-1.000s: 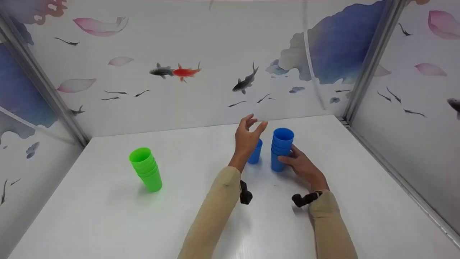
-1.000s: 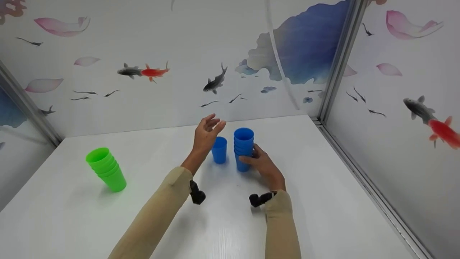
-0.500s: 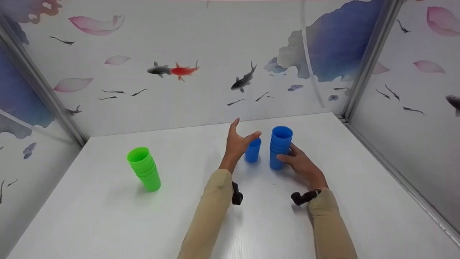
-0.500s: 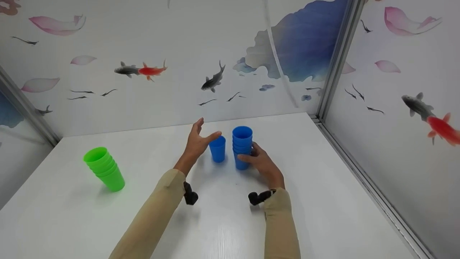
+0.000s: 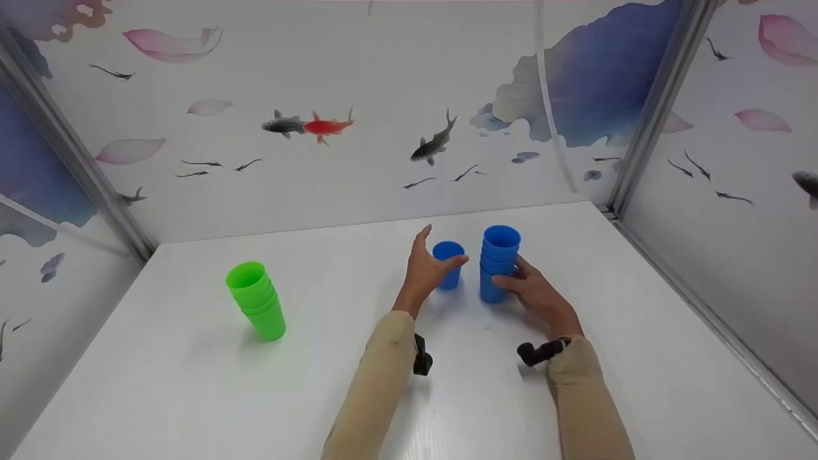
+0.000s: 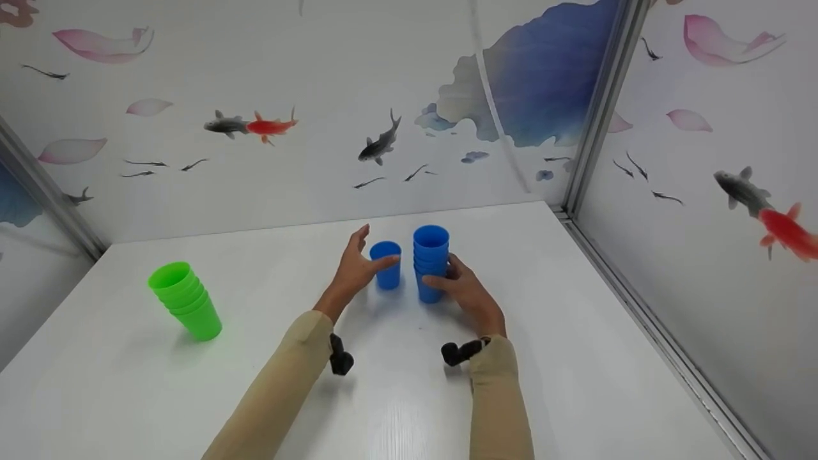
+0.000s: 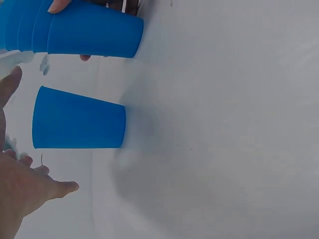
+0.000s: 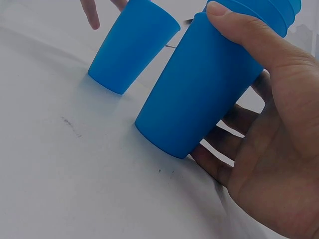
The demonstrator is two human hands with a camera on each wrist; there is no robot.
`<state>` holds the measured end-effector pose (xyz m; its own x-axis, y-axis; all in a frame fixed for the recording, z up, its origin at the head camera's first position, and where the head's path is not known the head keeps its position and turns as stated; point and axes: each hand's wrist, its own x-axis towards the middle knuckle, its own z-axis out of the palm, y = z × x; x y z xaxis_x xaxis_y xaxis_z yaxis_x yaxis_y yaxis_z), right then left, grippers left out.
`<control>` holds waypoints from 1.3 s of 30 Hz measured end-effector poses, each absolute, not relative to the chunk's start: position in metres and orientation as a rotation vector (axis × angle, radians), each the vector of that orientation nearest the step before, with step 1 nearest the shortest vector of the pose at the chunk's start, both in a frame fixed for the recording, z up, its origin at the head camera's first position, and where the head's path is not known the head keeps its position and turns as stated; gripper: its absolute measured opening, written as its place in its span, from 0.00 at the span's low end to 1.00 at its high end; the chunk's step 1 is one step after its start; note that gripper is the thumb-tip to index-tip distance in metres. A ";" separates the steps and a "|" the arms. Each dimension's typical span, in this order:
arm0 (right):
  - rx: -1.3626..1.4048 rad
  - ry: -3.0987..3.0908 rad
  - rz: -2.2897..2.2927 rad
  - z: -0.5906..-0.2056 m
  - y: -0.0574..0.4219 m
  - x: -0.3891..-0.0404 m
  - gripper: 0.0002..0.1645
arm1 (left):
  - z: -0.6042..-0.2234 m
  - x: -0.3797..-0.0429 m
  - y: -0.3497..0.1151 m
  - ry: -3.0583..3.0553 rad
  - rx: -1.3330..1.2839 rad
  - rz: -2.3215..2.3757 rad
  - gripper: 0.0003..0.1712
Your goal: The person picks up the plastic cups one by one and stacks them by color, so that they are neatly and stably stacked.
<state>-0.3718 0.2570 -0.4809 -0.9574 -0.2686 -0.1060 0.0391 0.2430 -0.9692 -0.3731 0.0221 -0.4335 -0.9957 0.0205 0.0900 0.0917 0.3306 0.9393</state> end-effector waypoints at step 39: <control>-0.229 2.216 -1.830 -0.481 0.256 -0.373 0.61 | -0.444 -0.374 0.012 -2.490 0.056 -1.818 0.42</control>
<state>-0.3728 0.2564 -0.4810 -0.9543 -0.2825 -0.0976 0.0424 0.1952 -0.9798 -0.3745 0.0122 -0.4436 -0.9977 -0.0633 0.0253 0.0048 0.3048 0.9524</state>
